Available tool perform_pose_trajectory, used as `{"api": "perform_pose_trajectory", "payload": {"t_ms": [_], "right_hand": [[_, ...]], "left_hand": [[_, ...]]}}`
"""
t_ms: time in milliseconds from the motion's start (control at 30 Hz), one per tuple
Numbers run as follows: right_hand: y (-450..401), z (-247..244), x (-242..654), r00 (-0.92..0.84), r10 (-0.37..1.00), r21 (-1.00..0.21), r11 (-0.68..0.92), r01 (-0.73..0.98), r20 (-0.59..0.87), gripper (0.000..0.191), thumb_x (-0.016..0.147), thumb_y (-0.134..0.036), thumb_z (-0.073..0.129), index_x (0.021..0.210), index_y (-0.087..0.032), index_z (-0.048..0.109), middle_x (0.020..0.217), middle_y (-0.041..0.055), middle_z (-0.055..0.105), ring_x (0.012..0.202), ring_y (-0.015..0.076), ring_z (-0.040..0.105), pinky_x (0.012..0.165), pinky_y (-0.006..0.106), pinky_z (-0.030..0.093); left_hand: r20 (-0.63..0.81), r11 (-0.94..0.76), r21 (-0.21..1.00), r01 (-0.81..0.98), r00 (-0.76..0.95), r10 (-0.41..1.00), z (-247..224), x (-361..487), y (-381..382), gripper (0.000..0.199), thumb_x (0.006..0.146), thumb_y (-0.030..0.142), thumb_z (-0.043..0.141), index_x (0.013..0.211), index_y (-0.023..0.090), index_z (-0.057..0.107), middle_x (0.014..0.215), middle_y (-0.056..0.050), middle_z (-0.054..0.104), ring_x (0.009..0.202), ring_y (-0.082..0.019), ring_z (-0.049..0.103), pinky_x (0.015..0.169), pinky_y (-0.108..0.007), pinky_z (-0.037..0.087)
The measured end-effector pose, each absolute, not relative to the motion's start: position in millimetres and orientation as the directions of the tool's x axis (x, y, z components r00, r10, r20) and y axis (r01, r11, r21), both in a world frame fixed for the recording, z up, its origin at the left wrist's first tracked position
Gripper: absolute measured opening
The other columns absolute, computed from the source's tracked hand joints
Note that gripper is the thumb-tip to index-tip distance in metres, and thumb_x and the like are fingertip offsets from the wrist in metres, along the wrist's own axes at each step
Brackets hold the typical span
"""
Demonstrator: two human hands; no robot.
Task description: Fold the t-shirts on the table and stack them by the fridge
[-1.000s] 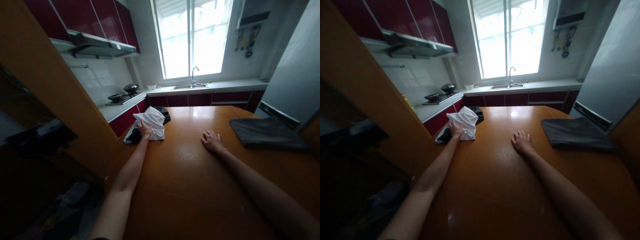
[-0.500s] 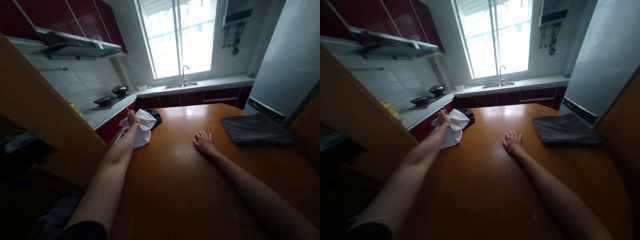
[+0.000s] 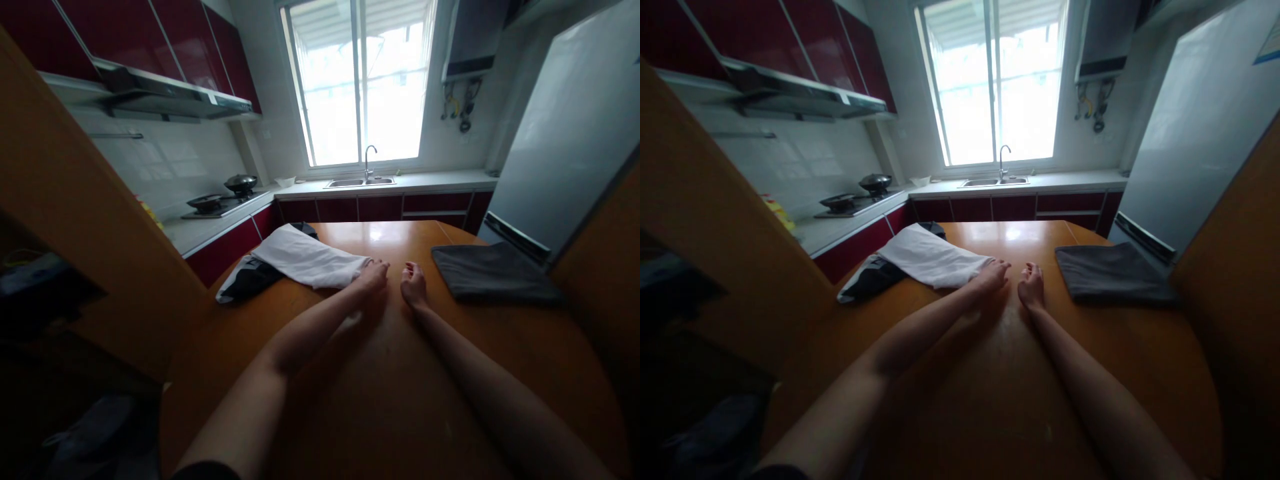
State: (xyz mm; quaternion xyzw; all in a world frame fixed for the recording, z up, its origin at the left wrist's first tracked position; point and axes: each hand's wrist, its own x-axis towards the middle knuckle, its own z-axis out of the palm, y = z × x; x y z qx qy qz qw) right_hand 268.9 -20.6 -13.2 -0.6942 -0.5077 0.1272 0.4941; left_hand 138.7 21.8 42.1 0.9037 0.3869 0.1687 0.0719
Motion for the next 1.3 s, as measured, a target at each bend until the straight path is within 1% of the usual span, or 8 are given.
{"api": "perform_pose_trajectory", "payload": {"t_ms": [233,367,467,533,733,933,1100,1300], "right_hand": [[-21,-13,265,0.309,0.850,-0.757,0.150,0.636,0.428,0.048,0.097,-0.030,0.029,0.129,-0.012,0.059,0.127,0.0167,0.063,0.119,0.0262,0.056,0.103,0.037,0.044],[-33,-7,242,-0.044,0.859,-0.544,0.362,0.757,0.509,0.040,0.098,-0.037,0.042,0.125,-0.019,0.065,0.133,0.0119,0.062,0.127,0.0247,0.050,0.110,0.037,0.038],[-43,-6,220,-0.351,0.827,-0.398,0.529,0.750,0.440,0.049,0.092,-0.047,0.059,0.135,-0.022,0.061,0.144,0.0095,0.055,0.134,0.0266,0.045,0.113,0.041,0.034],[-47,-6,209,-0.431,0.820,-0.362,0.558,0.746,0.376,0.054,0.090,-0.049,0.063,0.137,-0.024,0.060,0.144,0.0093,0.056,0.134,0.0276,0.047,0.113,0.043,0.033],[-47,1,212,-0.344,0.885,-0.312,0.439,0.843,0.314,0.022,0.096,-0.030,0.053,0.106,-0.023,0.072,0.114,0.0065,0.072,0.113,0.0231,0.061,0.104,0.036,0.034],[-45,6,258,-0.056,0.975,-0.272,0.114,0.955,0.214,0.032,0.086,-0.007,0.048,0.104,-0.022,0.069,0.106,0.0087,0.075,0.104,0.0237,0.066,0.099,0.036,0.035],[-42,-1,302,0.256,0.946,-0.308,-0.188,0.933,0.198,0.037,0.083,-0.005,0.044,0.111,-0.017,0.066,0.111,0.0144,0.071,0.110,0.0271,0.063,0.095,0.037,0.038],[-36,-11,311,0.217,0.922,-0.381,-0.083,0.921,0.322,0.045,0.080,-0.009,0.048,0.121,-0.016,0.065,0.132,0.0140,0.063,0.124,0.0286,0.054,0.100,0.035,0.040]], "left_hand": [[0.337,-0.688,0.259,0.678,0.604,0.722,16,87,-22,0.036,0.093,0.013,0.046,0.119,0.024,0.067,0.123,-0.011,0.066,0.104,-0.021,0.067,0.094,-0.032,0.053],[0.418,-0.490,0.244,0.837,0.365,0.832,23,-20,20,0.058,0.077,-0.003,0.047,0.128,0.019,0.065,0.135,-0.010,0.062,0.125,-0.024,0.057,0.110,-0.034,0.044],[0.422,-0.283,0.251,0.926,0.158,0.892,21,-99,48,0.063,0.074,-0.004,0.046,0.132,0.015,0.063,0.138,-0.013,0.060,0.131,-0.027,0.053,0.115,-0.037,0.040],[0.424,-0.218,0.265,0.939,0.089,0.901,17,-138,58,0.060,0.076,-0.001,0.047,0.132,0.013,0.063,0.135,-0.016,0.061,0.131,-0.029,0.053,0.115,-0.040,0.040],[0.450,-0.094,0.322,0.942,-0.065,0.891,2,-177,73,0.063,0.078,0.008,0.051,0.141,0.010,0.055,0.144,-0.019,0.050,0.134,-0.032,0.050,0.115,-0.039,0.039],[0.434,-0.066,0.334,0.940,-0.092,0.896,-9,-181,80,0.069,0.078,0.010,0.055,0.146,0.011,0.051,0.149,-0.019,0.046,0.137,-0.034,0.047,0.115,-0.040,0.039],[0.452,-0.082,0.310,0.947,-0.071,0.889,-7,-184,75,0.063,0.081,0.012,0.056,0.144,0.015,0.056,0.151,-0.017,0.043,0.135,-0.035,0.046,0.115,-0.044,0.038],[0.433,-0.131,0.204,0.970,0.030,0.901,4,-183,67,0.038,0.086,0.023,0.060,0.120,0.028,0.075,0.144,-0.008,0.054,0.124,-0.037,0.047,0.104,-0.051,0.042]]}}
